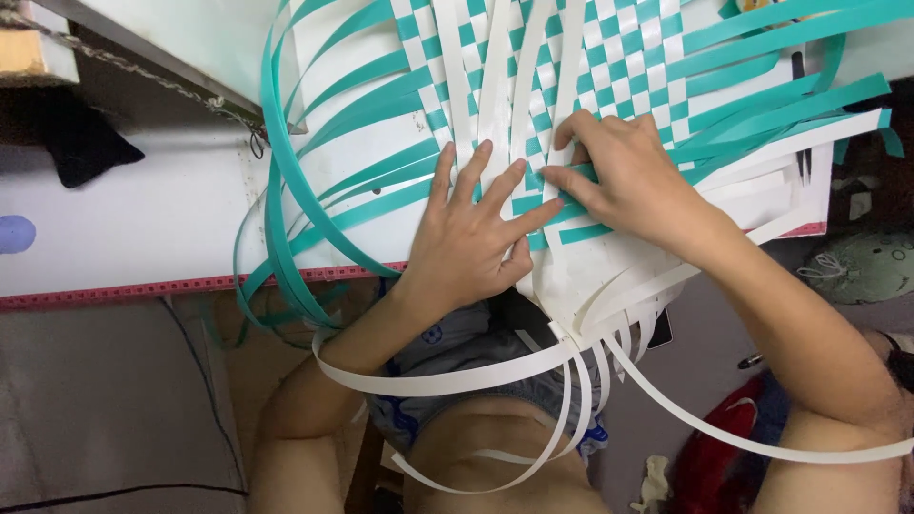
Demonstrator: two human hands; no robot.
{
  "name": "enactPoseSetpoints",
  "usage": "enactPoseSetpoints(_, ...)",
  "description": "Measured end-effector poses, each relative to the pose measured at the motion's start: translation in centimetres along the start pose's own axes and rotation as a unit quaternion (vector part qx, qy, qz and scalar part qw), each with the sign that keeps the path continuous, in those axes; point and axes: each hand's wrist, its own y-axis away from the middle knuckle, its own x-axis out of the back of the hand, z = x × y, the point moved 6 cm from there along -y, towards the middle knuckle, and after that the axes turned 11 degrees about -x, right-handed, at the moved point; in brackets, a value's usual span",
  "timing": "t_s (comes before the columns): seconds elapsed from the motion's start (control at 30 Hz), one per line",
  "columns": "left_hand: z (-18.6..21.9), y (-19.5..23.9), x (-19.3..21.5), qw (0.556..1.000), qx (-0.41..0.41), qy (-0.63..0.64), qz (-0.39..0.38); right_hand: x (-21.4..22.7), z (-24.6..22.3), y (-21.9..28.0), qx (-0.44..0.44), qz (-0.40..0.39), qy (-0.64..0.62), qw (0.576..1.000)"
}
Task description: The person is weaving teal and white plastic strips together to form a patterned sheet for a bag.
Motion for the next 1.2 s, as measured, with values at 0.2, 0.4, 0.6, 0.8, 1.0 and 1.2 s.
enactPoseSetpoints(0.2,0.0,-0.1,0.2,1.000,0.002,0.001,0.009,-0.9,-0.6,0.4,0.072,0.074,0.149,0.983)
enactPoseSetpoints(0.4,0.1,0.0,0.2,1.000,-0.002,-0.009,0.010,-0.8,-0.8,0.5,0.095,0.131,0.257,0.953)
enactPoseSetpoints(0.6,0.1,0.3,-0.1,1.000,0.004,0.011,0.017,-1.6,-1.9,-0.6,0.028,0.150,0.292,0.944)
enactPoseSetpoints(0.8,0.0,0.5,-0.3,1.000,0.011,0.007,-0.002,-0.7,-4.1,0.7,0.086,0.250,0.310,0.913)
enactPoseSetpoints(1.0,0.0,0.5,-0.2,1.000,0.012,0.007,0.008,-2.1,-3.4,1.3,0.185,0.208,0.340,0.898)
enactPoseSetpoints(1.2,0.0,0.6,-0.4,1.000,0.008,0.006,0.009,-2.6,-2.1,0.2,0.165,0.188,0.331,0.910)
